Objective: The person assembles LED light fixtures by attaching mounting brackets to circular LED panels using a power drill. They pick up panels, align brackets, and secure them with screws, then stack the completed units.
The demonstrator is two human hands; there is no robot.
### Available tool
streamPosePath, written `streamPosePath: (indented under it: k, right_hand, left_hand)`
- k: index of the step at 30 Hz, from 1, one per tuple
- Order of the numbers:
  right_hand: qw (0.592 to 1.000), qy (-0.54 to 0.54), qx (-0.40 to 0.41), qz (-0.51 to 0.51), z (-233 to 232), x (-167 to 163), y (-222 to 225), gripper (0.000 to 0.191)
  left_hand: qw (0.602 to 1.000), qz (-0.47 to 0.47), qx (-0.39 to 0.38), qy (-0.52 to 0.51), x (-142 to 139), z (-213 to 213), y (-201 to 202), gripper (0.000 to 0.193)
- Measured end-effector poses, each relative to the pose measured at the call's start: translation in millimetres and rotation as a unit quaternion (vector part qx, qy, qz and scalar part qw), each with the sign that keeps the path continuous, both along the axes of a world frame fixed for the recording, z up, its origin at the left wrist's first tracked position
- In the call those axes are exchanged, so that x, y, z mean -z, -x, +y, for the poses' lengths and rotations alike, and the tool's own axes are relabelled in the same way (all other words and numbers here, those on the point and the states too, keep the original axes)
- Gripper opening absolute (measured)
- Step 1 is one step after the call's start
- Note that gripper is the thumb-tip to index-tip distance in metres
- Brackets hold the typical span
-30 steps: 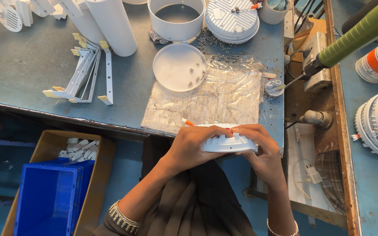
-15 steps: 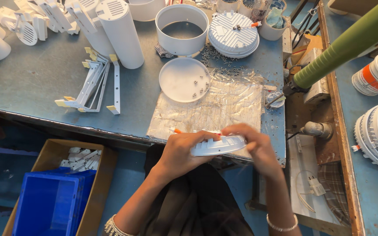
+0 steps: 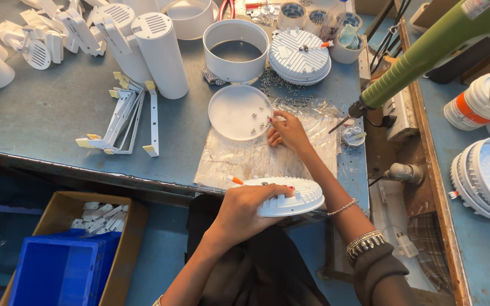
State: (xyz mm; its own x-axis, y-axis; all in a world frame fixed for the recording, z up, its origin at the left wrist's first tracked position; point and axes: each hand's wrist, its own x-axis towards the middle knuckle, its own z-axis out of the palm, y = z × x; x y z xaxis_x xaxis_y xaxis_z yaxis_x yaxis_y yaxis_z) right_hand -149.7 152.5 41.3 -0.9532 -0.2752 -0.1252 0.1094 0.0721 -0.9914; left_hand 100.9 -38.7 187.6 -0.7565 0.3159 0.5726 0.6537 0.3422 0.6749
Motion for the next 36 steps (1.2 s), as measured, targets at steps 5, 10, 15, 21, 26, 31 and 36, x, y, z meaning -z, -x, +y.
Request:
streamPosePath:
  k: [5,10,15,21,26,31,36]
  right_hand:
    - [0.999,-0.009,-0.003,0.041,-4.3,10.9,2.9,0.041]
    - [0.997,-0.031,0.041,0.052,-13.9,5.0,-4.5,0.034]
    - [0.988,-0.060,0.060,0.125,-23.6,-7.5,-25.5,0.033]
    - [0.972,-0.117,0.064,0.194,-28.1,-14.6,-42.1,0.022]
    - [0.945,-0.195,0.071,0.253,-31.1,-18.7,-45.3,0.035]
    - [0.907,-0.272,0.052,0.318,-34.3,-24.3,-51.3,0.024]
    - [0.907,-0.297,0.011,0.298,-38.0,-36.0,-59.1,0.012]
  left_hand:
    - [1.000,-0.004,0.008,-0.007,2.4,-1.1,-0.6,0.035]
    - [1.000,0.000,0.009,-0.002,3.7,-1.6,-2.3,0.034]
    - [1.000,-0.009,0.011,-0.009,1.2,-2.3,-2.2,0.034]
    - [1.000,-0.013,0.005,-0.007,1.6,-0.1,-2.0,0.034]
    - [1.000,-0.013,0.006,-0.006,2.0,0.0,-1.8,0.035]
    - [1.000,-0.017,0.005,-0.010,0.5,0.3,-1.5,0.035]
    - [1.000,-0.016,0.015,-0.015,1.7,1.3,-1.4,0.034]
